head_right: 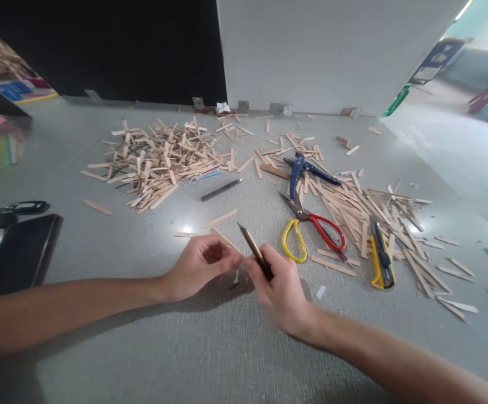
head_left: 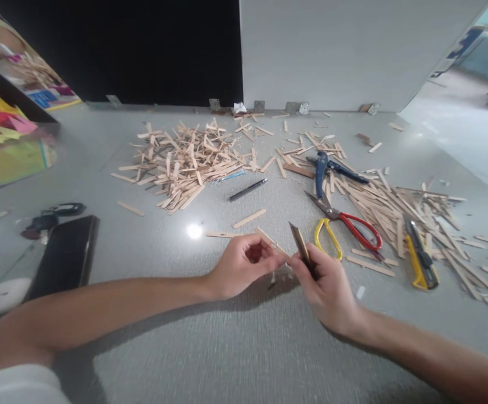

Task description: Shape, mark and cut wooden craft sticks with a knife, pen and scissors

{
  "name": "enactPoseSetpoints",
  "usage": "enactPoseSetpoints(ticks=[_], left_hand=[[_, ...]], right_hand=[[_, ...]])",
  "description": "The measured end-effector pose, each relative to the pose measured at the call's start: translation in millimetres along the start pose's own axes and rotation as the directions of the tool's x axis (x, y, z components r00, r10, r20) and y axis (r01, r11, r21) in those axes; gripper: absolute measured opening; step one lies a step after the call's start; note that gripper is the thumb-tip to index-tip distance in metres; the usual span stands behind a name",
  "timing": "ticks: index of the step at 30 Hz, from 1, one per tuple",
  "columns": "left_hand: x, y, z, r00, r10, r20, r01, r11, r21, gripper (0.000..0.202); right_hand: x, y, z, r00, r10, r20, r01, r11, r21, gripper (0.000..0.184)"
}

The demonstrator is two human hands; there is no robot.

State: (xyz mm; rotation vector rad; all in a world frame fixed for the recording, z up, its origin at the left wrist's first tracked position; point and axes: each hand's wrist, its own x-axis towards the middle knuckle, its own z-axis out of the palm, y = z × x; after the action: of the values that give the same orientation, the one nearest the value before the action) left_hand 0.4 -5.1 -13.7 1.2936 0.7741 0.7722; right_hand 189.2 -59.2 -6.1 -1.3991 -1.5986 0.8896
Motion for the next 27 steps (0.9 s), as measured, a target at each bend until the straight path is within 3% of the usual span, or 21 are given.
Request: enactPoseSetpoints(ticks=[7,10,16,19,24,27], left_hand=[[-2,-1,0.5,0.997,0.070,0.034,-0.072,0.994,0.076,0.046],[-4,-3,1.2,0.997,0.082,-0.016,-0.081,0.995,0.055,0.043],[-8,-3,3.5,0.989,0.116,-0.095,-0.103,0.987,0.126,0.034],[-10,-2,5.1,0.981,0.165,-0.099,-0.138,0.962,0.237,0.029],[-10,-4,4.0,0.910,0.404,-0.092,-0.309,0.811,0.498,0.018],[-8,-6,1.9,0.864,0.500,-0.060,-0.380,0.726,0.574,0.013]], right_hand=[[0,6,1,0.999,0.008,0.045,-0.008,1.000,0.003,0.034],[-2,7,0,0.999,-0.015,0.047,0.014,1.000,0.019,0.027],[-9,5,-3,0.967,-0.244,0.068,0.253,0.948,-0.193,0.025],[-13,10,-3,0.949,-0.312,0.043,0.312,0.913,-0.263,0.041],[-17,19,-2,0.946,-0.320,0.047,0.321,0.908,-0.268,0.049],[-17,21,-1,0.946,-0.322,0.034,0.319,0.911,-0.262,0.052]])
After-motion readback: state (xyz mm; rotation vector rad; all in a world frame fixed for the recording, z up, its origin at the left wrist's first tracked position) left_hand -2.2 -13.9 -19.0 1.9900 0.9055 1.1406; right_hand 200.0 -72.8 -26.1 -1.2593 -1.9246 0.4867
